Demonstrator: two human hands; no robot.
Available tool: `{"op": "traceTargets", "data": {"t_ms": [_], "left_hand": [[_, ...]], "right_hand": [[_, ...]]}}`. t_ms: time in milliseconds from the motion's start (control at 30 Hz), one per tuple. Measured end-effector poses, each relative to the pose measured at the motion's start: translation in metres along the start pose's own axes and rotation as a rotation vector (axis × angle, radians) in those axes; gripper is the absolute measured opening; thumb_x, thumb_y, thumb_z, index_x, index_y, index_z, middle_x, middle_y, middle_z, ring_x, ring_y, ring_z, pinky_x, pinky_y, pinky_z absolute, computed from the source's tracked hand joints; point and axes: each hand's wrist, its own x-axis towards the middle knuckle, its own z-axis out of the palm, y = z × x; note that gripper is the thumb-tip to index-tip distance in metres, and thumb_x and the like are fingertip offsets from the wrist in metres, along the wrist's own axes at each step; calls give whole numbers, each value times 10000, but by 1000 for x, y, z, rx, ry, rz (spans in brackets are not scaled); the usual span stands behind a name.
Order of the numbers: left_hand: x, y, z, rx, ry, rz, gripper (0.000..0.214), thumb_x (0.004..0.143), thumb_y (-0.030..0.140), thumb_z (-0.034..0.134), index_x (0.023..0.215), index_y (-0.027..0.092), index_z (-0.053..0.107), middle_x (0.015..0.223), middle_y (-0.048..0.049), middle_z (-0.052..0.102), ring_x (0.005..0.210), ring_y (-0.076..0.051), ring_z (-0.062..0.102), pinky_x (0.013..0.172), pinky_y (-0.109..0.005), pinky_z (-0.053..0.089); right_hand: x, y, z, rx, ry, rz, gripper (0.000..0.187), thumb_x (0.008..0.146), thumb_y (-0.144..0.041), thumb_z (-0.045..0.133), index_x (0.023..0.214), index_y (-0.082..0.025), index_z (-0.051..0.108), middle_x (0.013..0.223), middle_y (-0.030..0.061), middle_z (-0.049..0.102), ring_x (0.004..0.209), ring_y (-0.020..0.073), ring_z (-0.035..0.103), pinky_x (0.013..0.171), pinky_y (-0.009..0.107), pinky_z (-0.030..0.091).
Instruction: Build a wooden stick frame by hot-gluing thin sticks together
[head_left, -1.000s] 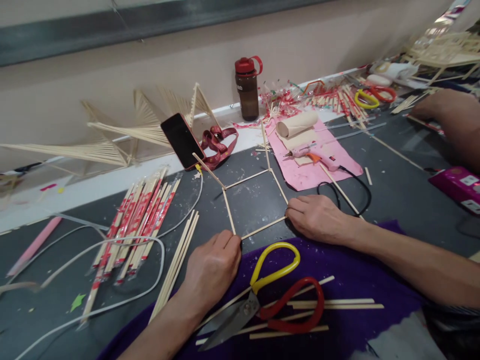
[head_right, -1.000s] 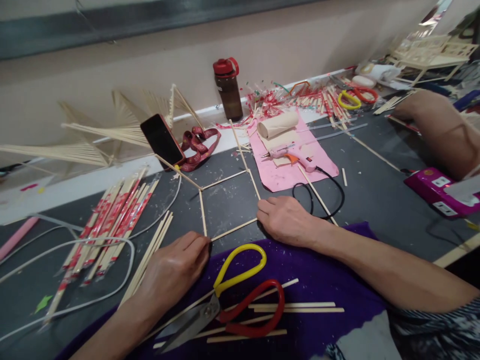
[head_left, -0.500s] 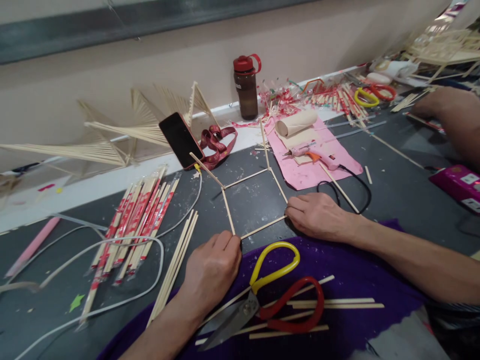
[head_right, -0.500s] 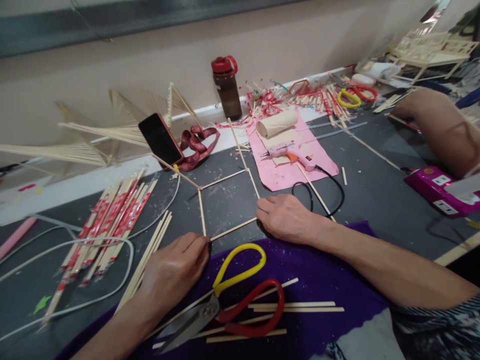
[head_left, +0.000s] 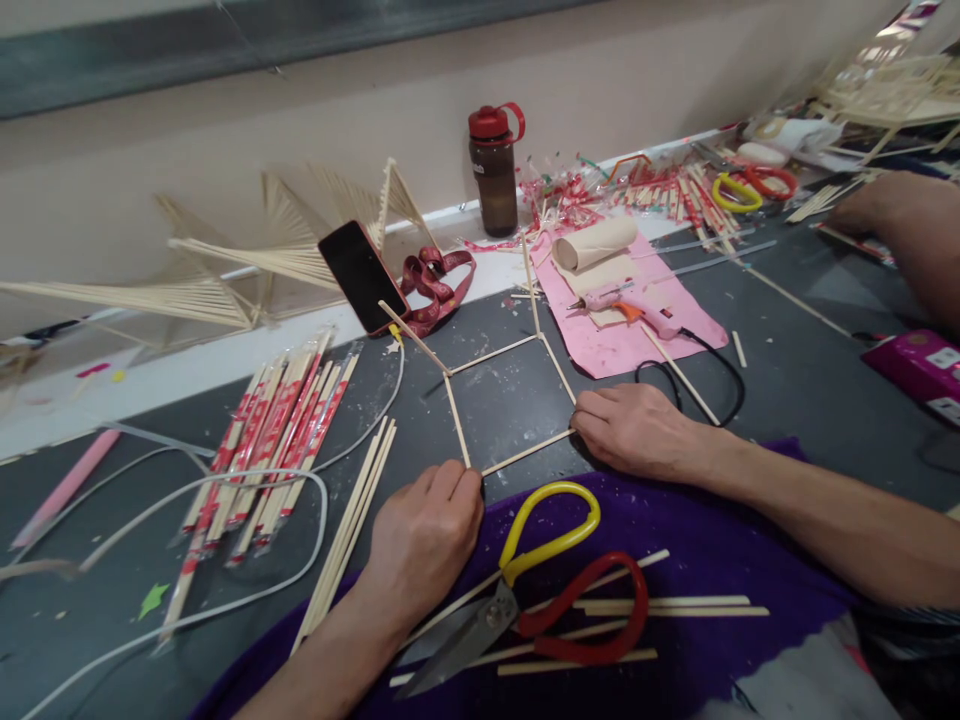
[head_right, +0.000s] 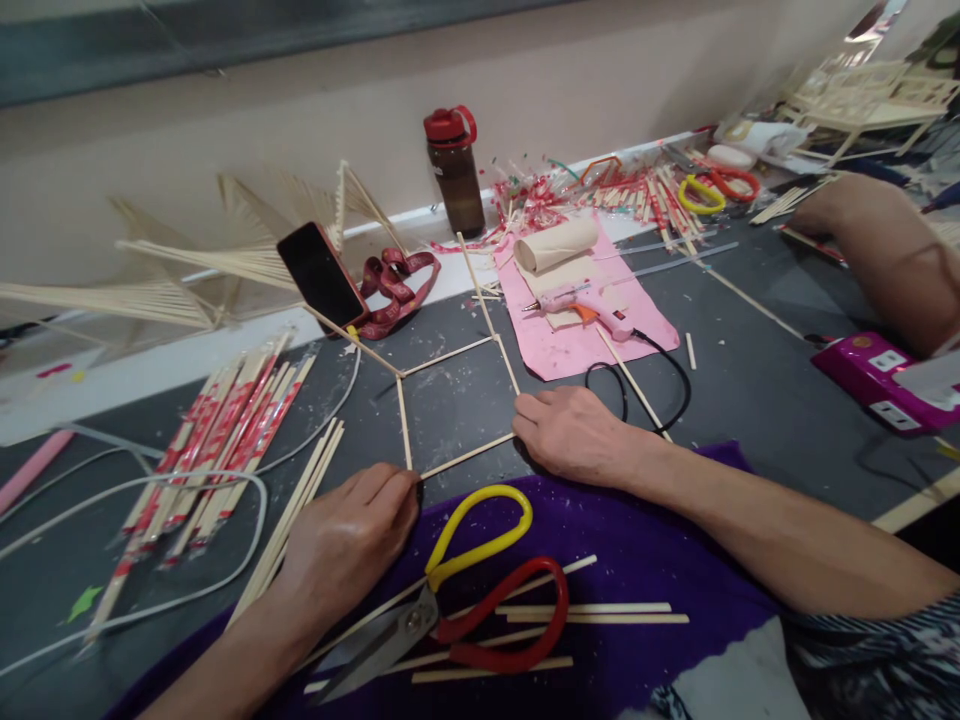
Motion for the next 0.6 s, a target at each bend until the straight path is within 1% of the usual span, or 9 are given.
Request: {"op": "traceTargets", "data": {"t_ms": [167, 400, 600], "left_hand": [[1, 2, -2, 15, 17, -1, 175, 838, 138, 497, 686, 206, 551, 638, 0, 526, 608, -162, 503, 556, -307, 328], [0, 1, -2, 26, 9, -3, 131, 821, 146, 522, 717, 203, 578, 641, -3, 537, 613, -166, 513, 553, -308, 330], [0, 2, -1, 8, 2, -18, 176, 840, 148, 487, 715, 193, 604, 642, -11, 560, 616, -158, 533, 546, -294, 347]], "right_hand": [[1, 0, -1, -23, 9, 0, 177, 867, -162, 447, 755, -151, 583, 735, 36, 562, 592, 122, 405, 539, 292, 200], [1, 1, -1, -17, 4, -2, 178, 865, -161, 444, 763, -147, 589, 731, 37, 561, 598, 119, 405, 553, 284, 216], [0, 1, -1, -21, 4, -5, 177, 863, -160, 446, 768, -143, 595, 740, 40, 563, 602, 116, 411, 548, 285, 213]]}}
